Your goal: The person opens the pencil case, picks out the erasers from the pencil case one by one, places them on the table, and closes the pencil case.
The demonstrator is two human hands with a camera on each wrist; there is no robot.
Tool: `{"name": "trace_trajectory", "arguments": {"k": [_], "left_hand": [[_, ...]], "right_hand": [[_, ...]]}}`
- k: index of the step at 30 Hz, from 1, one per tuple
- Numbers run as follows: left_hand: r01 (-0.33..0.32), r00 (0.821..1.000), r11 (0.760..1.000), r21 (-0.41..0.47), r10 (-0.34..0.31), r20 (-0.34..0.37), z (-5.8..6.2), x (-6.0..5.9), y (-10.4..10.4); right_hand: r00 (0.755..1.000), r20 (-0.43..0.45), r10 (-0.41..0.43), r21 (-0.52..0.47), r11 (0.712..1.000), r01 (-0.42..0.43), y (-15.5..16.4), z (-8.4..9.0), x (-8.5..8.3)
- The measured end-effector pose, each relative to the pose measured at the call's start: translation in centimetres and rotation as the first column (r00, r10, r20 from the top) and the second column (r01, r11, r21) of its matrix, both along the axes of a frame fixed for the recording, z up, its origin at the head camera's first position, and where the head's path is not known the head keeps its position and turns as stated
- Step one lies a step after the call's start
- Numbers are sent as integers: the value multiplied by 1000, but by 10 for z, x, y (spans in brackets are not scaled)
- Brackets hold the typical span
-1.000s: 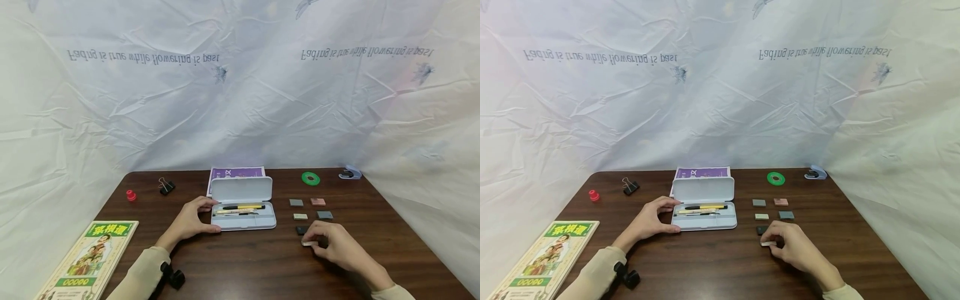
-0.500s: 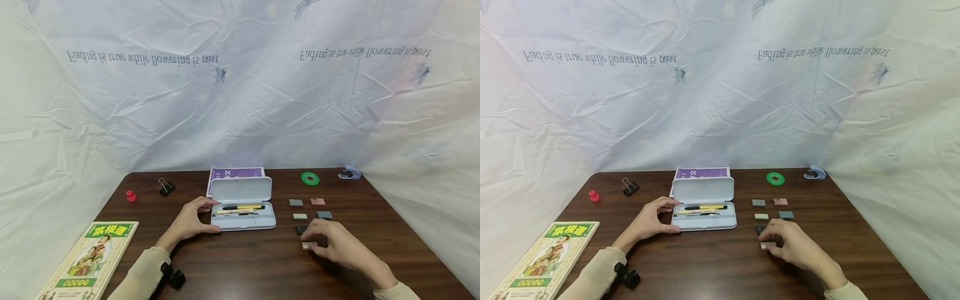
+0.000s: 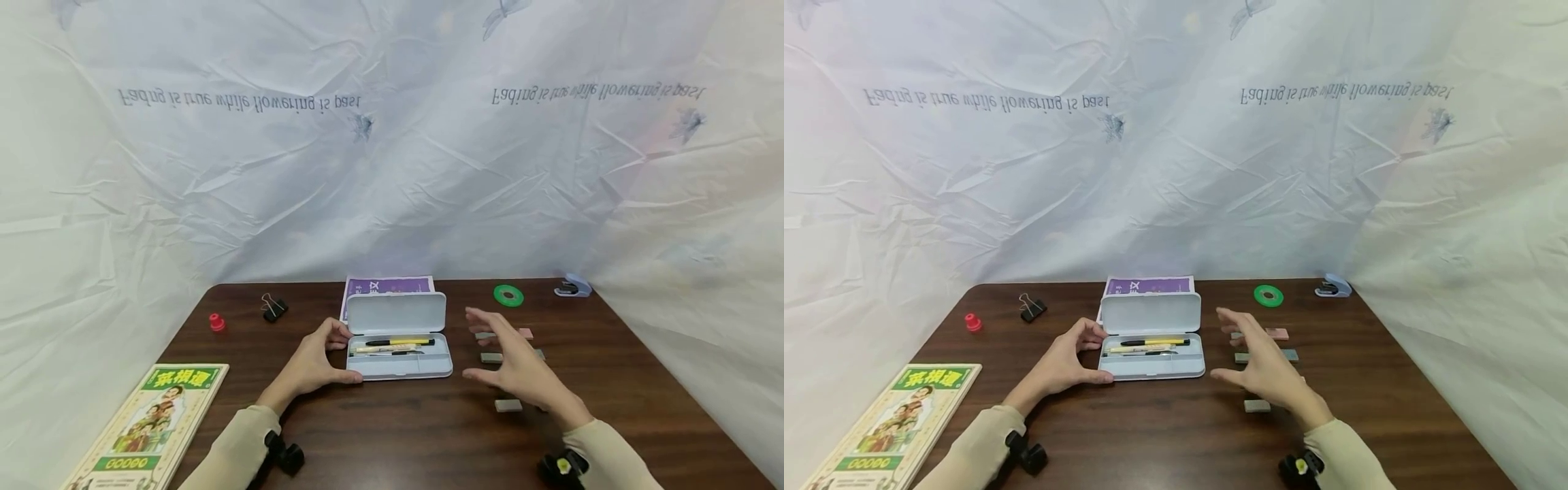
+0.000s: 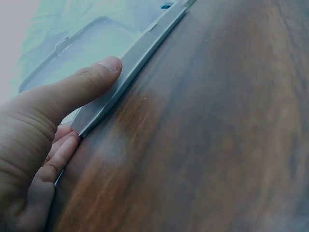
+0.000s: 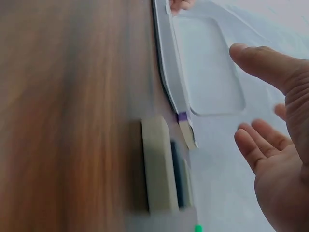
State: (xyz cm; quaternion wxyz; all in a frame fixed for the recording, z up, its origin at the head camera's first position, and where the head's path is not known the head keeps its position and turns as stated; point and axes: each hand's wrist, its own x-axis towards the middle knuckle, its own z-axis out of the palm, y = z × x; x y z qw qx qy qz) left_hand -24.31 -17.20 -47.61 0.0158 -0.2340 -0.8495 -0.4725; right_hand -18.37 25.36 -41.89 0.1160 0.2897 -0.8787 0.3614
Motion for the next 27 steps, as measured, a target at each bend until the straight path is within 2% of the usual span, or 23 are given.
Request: {"name": "trace_trajectory", "arguments": {"k": [4,9,13,17,23,27], "left_hand": [[10,1000,999,52,-11,12,-1,0,2],[4,1000,997,81,-5,10,-2,0,2],[2,1000,998,65,-2,-4,-1,1,1],[8,1000,999,36,-7,-15,1,0,0],[39,996,999,-28,-41,-81,1,1,-1],[50,992,998,-44,-55,-114,0,1,-1]], "right_hand": [[998,47,41,-48,998,-38,-16,-8,-17],[989,126,81,-23,997,-79,-33,-14,-30],[984,169,62,17,998,-66,-44,-15,-36],[989,149,-4,63,998,-6,-47,-16,-37],[998,62,-9,143,990,0,-49,-15,-35],[997,69,-31,216,976,16,-50,-12,-31]]}}
